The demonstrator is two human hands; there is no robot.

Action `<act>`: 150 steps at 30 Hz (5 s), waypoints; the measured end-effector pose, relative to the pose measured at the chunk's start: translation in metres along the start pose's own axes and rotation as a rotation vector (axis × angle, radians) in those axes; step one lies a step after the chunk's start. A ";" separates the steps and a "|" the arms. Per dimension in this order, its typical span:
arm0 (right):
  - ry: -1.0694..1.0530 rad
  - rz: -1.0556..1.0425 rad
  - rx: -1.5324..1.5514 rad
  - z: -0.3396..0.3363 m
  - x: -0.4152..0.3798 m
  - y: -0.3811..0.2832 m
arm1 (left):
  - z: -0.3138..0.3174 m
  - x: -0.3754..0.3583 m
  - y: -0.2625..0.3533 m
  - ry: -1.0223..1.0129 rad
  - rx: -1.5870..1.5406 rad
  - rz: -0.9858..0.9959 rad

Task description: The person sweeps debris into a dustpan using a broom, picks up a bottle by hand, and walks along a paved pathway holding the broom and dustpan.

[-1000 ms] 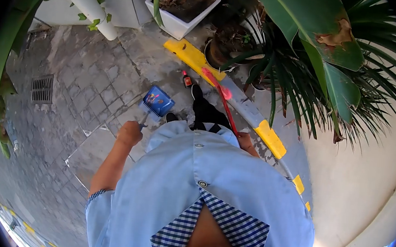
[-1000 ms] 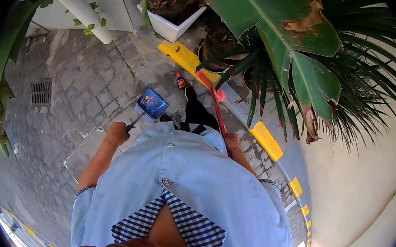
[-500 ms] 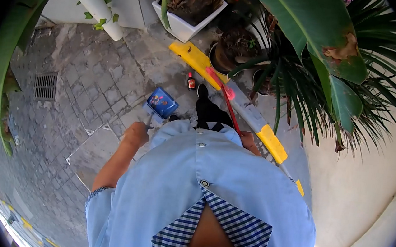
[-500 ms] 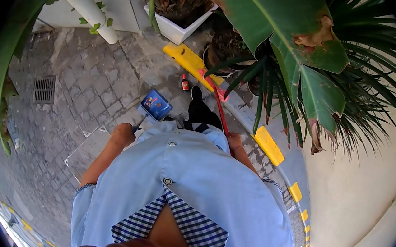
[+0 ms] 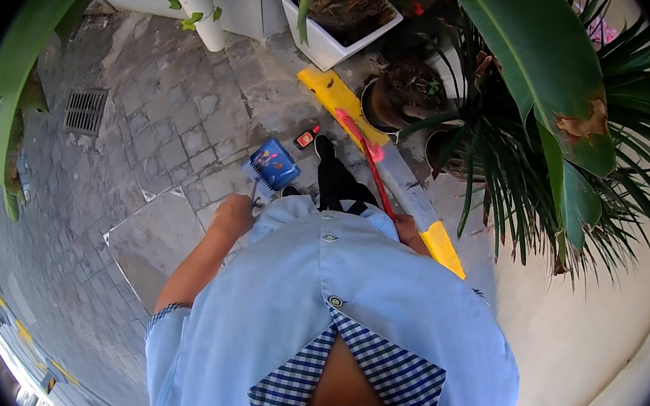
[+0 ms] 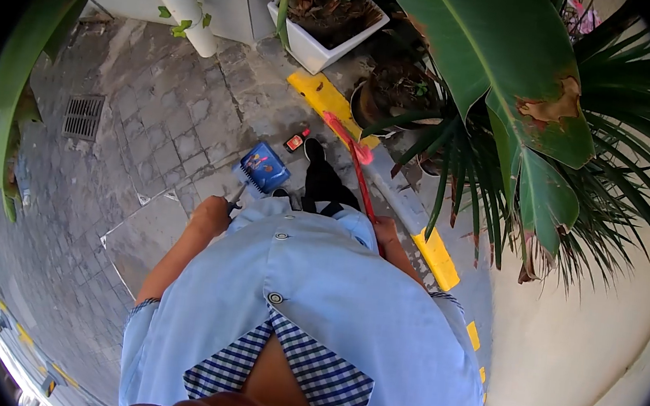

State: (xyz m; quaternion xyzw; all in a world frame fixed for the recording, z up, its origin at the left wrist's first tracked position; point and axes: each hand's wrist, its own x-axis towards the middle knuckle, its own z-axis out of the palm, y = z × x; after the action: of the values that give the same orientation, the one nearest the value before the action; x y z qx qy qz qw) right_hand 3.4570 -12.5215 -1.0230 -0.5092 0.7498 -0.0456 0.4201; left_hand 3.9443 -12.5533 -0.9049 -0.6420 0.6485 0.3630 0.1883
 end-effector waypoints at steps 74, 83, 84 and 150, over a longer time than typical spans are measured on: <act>-0.121 -0.175 -0.183 0.089 -0.054 0.066 | 0.047 -0.049 -0.029 0.129 -0.118 0.008; 0.011 0.033 0.123 0.149 -0.154 0.095 | 0.105 -0.069 -0.012 0.279 -0.023 0.142; 0.013 0.024 0.109 0.153 -0.163 0.102 | 0.110 -0.070 -0.011 0.272 -0.017 0.147; -0.360 0.959 0.092 0.297 -0.123 0.141 | 0.484 0.677 -0.088 0.401 -0.084 -0.530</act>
State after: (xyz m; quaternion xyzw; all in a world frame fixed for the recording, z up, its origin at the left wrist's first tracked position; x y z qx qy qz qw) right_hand 3.5712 -12.2490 -1.2127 -0.0886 0.8121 0.2077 0.5381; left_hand 3.8512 -12.6716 -1.7276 -0.8543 0.4674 0.1943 0.1180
